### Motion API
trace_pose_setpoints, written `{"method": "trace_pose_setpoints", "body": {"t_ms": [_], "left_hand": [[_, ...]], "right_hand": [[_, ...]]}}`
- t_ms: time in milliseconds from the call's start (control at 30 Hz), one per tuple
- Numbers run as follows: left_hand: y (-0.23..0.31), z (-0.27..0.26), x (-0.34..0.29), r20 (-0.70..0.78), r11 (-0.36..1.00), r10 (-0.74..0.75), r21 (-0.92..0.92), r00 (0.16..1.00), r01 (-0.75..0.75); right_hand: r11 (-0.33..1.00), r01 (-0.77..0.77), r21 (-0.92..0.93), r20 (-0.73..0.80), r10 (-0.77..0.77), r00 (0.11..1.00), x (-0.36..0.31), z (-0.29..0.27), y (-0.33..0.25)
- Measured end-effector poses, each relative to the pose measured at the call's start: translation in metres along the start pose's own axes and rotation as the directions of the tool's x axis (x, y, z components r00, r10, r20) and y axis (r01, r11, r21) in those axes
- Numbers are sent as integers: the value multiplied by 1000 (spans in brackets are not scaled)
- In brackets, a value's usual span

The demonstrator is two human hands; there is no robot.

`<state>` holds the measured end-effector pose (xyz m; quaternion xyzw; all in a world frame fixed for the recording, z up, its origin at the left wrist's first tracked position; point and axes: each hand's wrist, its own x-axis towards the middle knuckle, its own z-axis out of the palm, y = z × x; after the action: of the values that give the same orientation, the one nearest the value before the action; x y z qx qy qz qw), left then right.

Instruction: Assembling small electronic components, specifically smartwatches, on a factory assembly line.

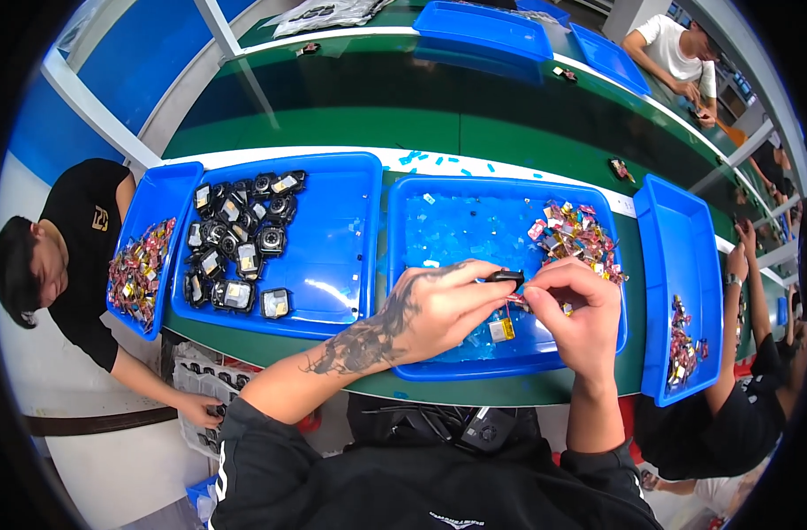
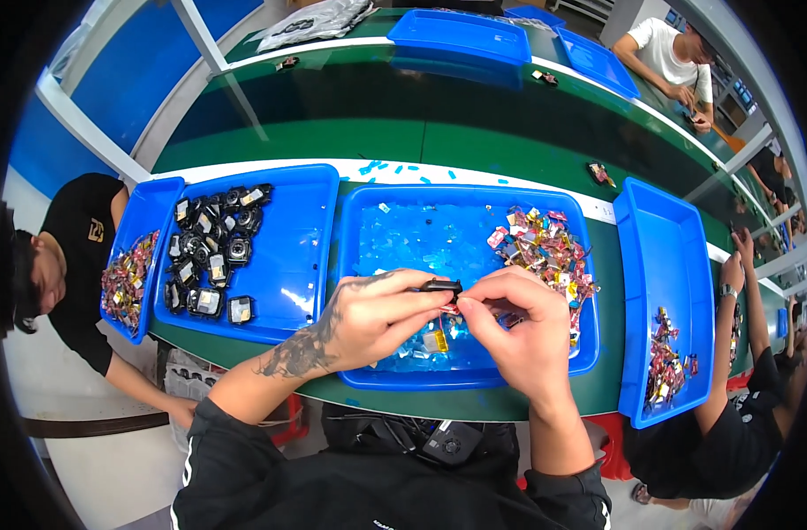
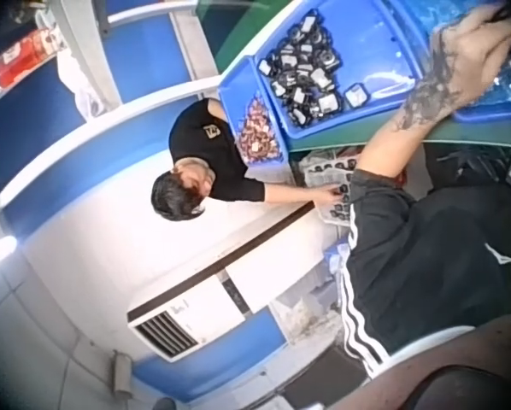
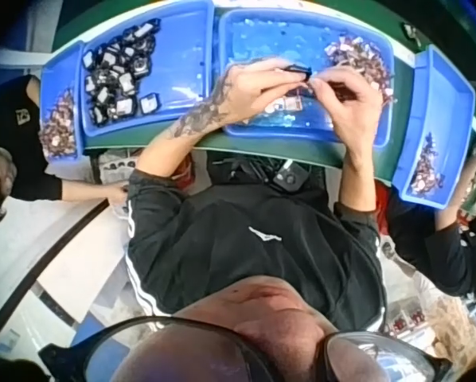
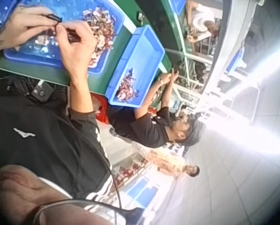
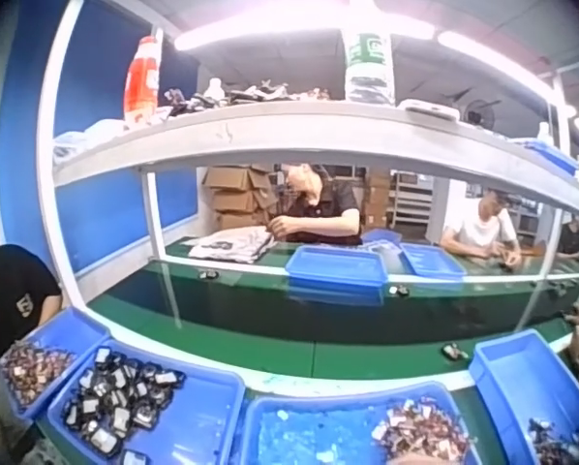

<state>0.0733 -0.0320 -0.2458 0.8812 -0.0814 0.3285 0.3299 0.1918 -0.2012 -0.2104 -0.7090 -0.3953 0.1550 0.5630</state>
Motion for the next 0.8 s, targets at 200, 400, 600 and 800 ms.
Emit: {"method": "trace_pose_setpoints", "body": {"t_ms": [200, 400, 600, 800], "left_hand": [[-1, -1, 2, 635, 135, -479, -629, 606, 766], [4, 7, 0, 435, 309, -569, -674, 698, 672], [6, 10, -2, 291, 369, -595, -729, 749, 576], [9, 13, -3, 250, 371, -553, -780, 795, 504]], "right_hand": [[955, -87, 284, 13, 87, 996, -15, 9, 11], [997, -22, 67, -167, 33, 985, -16, 32, 12], [996, -35, 84, -226, 53, 973, -13, 36, 11], [986, -130, 104, -149, 144, 978, -9, 26, 11]]}}
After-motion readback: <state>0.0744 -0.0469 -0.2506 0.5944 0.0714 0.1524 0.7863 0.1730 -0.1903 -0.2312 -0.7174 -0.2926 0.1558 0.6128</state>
